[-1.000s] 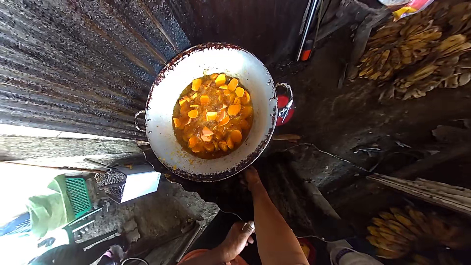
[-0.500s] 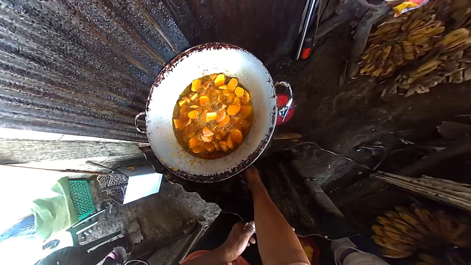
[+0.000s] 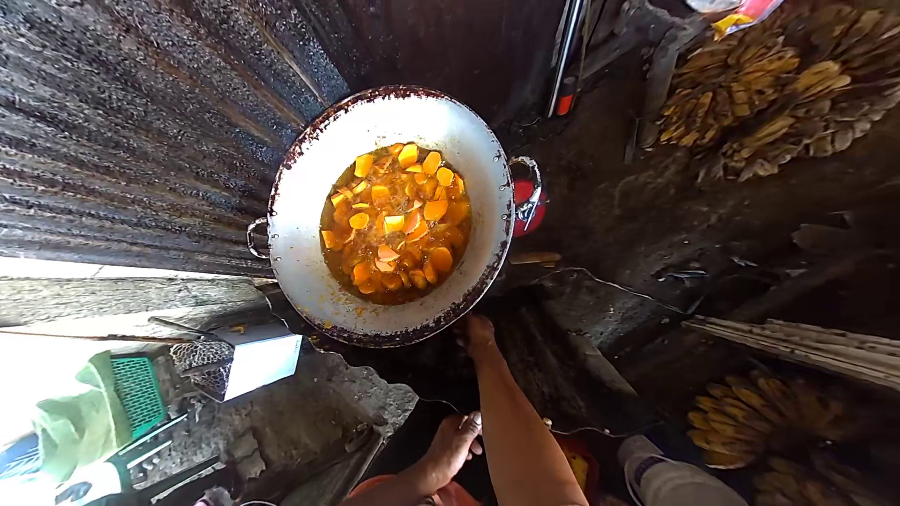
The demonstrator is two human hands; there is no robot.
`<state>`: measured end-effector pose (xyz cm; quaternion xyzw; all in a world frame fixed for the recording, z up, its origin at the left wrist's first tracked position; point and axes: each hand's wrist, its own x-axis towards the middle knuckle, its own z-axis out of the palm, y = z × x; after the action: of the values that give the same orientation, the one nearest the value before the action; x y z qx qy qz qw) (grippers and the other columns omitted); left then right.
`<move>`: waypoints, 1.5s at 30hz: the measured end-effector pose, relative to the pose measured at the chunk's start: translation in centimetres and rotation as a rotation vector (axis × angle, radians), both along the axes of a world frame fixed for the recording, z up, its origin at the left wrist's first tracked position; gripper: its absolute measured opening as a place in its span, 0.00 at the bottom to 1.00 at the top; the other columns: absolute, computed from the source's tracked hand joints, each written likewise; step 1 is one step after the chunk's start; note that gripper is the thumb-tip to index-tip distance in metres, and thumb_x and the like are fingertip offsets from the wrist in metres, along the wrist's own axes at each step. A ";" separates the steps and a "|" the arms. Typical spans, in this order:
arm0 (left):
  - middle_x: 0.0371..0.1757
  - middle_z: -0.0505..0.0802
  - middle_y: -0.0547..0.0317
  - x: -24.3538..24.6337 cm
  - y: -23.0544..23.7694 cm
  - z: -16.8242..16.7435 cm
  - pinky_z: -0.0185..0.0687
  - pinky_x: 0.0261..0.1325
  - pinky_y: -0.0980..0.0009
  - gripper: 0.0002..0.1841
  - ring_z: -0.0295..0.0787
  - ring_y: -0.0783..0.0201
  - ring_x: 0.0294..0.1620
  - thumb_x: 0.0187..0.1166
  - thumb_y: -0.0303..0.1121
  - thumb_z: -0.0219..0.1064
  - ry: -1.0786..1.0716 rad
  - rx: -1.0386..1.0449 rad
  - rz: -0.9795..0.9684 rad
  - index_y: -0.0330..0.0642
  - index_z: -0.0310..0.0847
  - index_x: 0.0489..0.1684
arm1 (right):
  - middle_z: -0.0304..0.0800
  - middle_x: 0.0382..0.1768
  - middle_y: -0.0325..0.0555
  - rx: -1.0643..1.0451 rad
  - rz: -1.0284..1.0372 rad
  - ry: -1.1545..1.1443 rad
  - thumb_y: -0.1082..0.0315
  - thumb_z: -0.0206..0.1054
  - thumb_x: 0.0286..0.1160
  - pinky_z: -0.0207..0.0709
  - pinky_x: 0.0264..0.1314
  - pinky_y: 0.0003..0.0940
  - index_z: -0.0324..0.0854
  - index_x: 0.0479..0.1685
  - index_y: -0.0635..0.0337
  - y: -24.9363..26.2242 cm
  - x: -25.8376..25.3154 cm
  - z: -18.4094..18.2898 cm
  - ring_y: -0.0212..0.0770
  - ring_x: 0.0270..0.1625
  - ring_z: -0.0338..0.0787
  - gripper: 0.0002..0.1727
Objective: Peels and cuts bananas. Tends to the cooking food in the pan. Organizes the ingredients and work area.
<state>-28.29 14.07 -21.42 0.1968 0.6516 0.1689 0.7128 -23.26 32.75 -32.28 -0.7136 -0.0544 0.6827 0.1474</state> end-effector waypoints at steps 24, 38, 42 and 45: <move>0.34 0.93 0.57 9.8 -0.7 10.2 0.88 0.34 0.71 0.17 0.89 0.70 0.29 0.93 0.37 0.51 -0.110 0.544 -0.154 0.30 0.81 0.53 | 0.87 0.31 0.46 1.144 -0.550 0.067 0.60 0.53 0.89 0.84 0.33 0.34 0.66 0.81 0.65 -27.0 14.9 35.1 0.37 0.27 0.86 0.27; 0.60 0.90 0.42 33.8 -17.3 28.6 0.88 0.50 0.56 0.18 0.91 0.56 0.42 0.89 0.30 0.58 -0.710 1.102 -1.627 0.34 0.80 0.72 | 0.82 0.24 0.36 1.203 -1.307 -0.952 0.63 0.54 0.89 0.77 0.11 0.26 0.65 0.74 0.61 -53.7 17.8 36.7 0.31 0.16 0.81 0.20; 0.82 0.75 0.36 40.1 -20.0 30.1 0.86 0.60 0.49 0.35 0.90 0.45 0.56 0.92 0.34 0.56 -0.331 1.113 -2.013 0.42 0.43 0.96 | 0.81 0.22 0.41 1.012 -1.491 -0.905 0.67 0.50 0.91 0.74 0.12 0.25 0.67 0.68 0.66 -53.8 17.4 32.4 0.31 0.14 0.77 0.15; 0.73 0.82 0.32 42.5 -20.6 29.8 0.87 0.53 0.44 0.41 0.91 0.42 0.51 0.88 0.41 0.63 -0.084 1.122 -2.178 0.46 0.40 0.97 | 0.87 0.28 0.43 0.863 -1.518 -0.984 0.66 0.52 0.91 0.73 0.15 0.25 0.70 0.66 0.67 -53.3 18.8 29.5 0.30 0.15 0.77 0.15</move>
<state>14.24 -6.50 8.37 0.9129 -0.0398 -0.2517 0.3188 -4.47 -20.54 -2.75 -0.6480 0.1175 -0.0414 0.7514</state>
